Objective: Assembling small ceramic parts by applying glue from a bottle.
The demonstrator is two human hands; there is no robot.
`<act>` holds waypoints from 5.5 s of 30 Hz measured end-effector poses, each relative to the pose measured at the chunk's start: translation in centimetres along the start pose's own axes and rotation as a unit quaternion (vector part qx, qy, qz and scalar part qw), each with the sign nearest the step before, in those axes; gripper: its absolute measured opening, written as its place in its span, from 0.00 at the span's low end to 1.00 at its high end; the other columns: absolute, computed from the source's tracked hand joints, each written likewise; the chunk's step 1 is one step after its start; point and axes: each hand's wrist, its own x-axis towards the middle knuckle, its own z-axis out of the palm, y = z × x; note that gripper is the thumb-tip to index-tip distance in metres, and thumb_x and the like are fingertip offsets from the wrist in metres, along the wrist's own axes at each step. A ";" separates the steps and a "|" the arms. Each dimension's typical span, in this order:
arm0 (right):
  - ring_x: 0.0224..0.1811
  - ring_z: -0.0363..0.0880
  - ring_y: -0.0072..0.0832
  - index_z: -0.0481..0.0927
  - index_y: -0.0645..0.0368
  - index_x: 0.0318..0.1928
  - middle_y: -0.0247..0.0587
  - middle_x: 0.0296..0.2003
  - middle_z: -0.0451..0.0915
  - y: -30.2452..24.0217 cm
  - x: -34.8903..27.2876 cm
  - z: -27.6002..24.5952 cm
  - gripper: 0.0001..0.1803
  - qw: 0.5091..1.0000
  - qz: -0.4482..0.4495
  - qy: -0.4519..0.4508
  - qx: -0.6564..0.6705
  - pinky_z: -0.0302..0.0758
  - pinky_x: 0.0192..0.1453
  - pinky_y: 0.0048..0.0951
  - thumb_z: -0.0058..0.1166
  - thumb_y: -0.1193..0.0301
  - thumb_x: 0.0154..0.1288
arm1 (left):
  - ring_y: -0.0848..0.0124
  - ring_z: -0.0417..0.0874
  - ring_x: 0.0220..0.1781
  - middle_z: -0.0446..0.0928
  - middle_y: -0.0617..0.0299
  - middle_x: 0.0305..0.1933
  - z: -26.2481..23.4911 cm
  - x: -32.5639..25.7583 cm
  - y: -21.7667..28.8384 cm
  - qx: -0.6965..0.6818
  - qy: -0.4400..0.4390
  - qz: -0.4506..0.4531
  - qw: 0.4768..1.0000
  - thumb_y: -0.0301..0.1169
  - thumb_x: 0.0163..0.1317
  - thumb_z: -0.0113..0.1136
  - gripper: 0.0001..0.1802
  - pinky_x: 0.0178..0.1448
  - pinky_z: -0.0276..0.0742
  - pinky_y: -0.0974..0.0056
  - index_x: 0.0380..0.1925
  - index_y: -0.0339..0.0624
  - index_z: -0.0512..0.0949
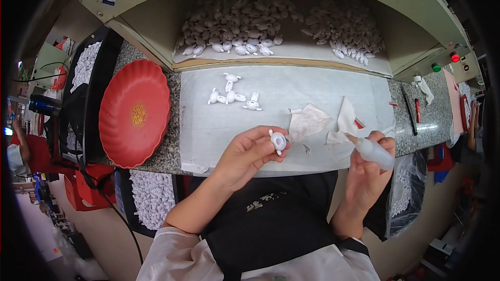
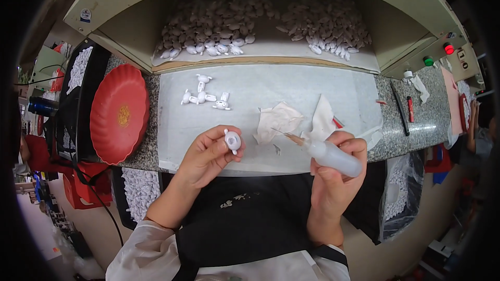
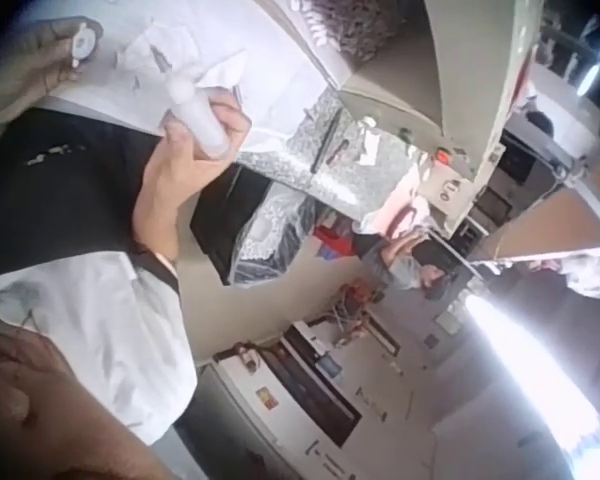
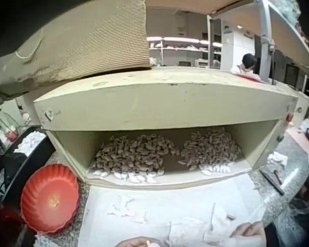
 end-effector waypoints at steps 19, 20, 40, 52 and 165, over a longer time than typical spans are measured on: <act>0.20 0.63 0.19 0.64 0.57 0.30 0.36 0.26 0.66 1.3 -2.4 3.3 0.26 0.946 -0.163 -0.128 -0.248 0.65 0.22 0.18 0.68 0.62 0.35 | 0.71 0.76 0.35 0.75 0.52 0.36 0.3 -2.4 -1.3 -0.003 -0.017 -0.003 1.000 0.28 0.53 0.54 0.15 0.45 0.69 0.67 0.41 0.36 0.69; 0.20 0.63 0.19 0.64 0.57 0.30 0.36 0.26 0.66 1.3 -2.4 3.3 0.26 0.946 -0.163 -0.130 -0.247 0.65 0.22 0.19 0.68 0.63 0.35 | 0.71 0.75 0.36 0.75 0.53 0.36 0.3 -2.4 -1.4 -0.003 -0.019 -0.004 1.000 0.29 0.53 0.54 0.15 0.45 0.69 0.67 0.41 0.36 0.69; 0.22 0.65 0.20 0.66 0.57 0.29 0.36 0.27 0.67 1.2 -2.6 2.8 0.24 0.934 -0.171 -0.162 -0.268 0.67 0.25 0.19 0.69 0.69 0.34 | 0.72 0.75 0.37 0.74 0.53 0.37 0.5 -2.5 -1.8 0.042 0.011 0.061 0.997 0.23 0.50 0.56 0.12 0.44 0.70 0.69 0.35 0.37 0.67; 0.25 0.72 0.29 0.70 0.59 0.32 0.41 0.32 0.70 0.8 -3.1 2.8 0.28 0.916 -0.178 -0.216 -0.288 0.71 0.27 0.26 0.70 0.78 0.25 | 0.66 0.72 0.44 0.68 0.49 0.41 -0.4 -2.7 -2.5 0.343 0.034 0.303 0.889 0.14 0.45 0.54 0.15 0.47 0.69 0.65 0.33 0.37 0.65; 0.24 0.70 0.21 0.73 0.66 0.30 0.37 0.24 0.73 3.2 2.5 -0.7 0.08 0.902 0.053 -0.168 -0.395 0.65 0.28 0.19 0.53 0.81 0.45 | 0.68 0.78 0.34 0.74 0.53 0.33 -0.7 -1.4 -3.1 -0.093 -0.034 -0.072 0.992 0.30 0.58 0.46 0.10 0.41 0.74 0.68 0.38 0.38 0.65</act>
